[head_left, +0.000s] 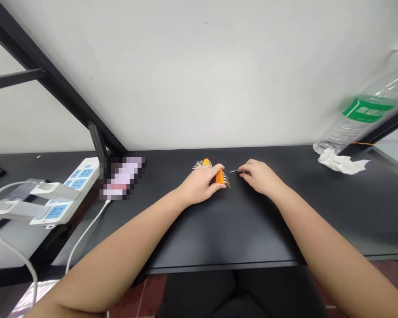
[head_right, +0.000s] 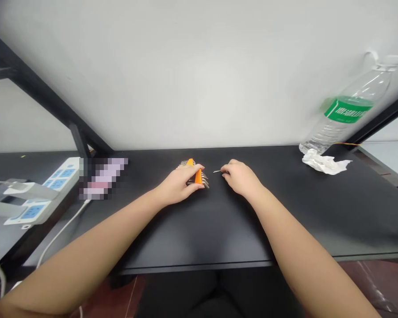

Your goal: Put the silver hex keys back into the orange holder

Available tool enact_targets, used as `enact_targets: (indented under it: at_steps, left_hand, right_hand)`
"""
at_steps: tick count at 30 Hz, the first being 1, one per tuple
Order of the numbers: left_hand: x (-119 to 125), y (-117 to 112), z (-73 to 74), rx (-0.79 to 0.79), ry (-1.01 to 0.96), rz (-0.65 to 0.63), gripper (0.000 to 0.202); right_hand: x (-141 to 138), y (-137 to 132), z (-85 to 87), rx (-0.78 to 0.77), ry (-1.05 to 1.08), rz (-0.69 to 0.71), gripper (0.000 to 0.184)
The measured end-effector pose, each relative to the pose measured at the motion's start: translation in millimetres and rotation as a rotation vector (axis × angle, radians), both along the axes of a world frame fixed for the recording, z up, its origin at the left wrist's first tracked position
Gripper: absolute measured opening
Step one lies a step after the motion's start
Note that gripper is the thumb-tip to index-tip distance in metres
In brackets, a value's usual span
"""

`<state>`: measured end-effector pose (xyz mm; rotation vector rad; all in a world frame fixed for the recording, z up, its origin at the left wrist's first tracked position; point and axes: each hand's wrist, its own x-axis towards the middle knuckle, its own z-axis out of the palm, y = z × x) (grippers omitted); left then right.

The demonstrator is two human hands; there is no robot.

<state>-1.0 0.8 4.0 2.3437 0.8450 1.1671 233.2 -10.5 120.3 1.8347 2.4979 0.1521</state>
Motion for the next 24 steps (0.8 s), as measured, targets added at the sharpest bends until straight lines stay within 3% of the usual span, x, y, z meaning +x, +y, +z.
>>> enact_targets:
  at_steps: [13, 24]
  left_hand:
    - [1, 2, -2.5, -0.022, 0.019, 0.005, 0.050]
    - [1, 1, 0.2, -0.011, 0.025, 0.001, 0.048]
  right_hand:
    - [0, 0, -2.4, 0.021, -0.091, 0.009, 0.030]
    - [-8, -11, -0.1, 0.075, -0.296, 0.066, 0.027]
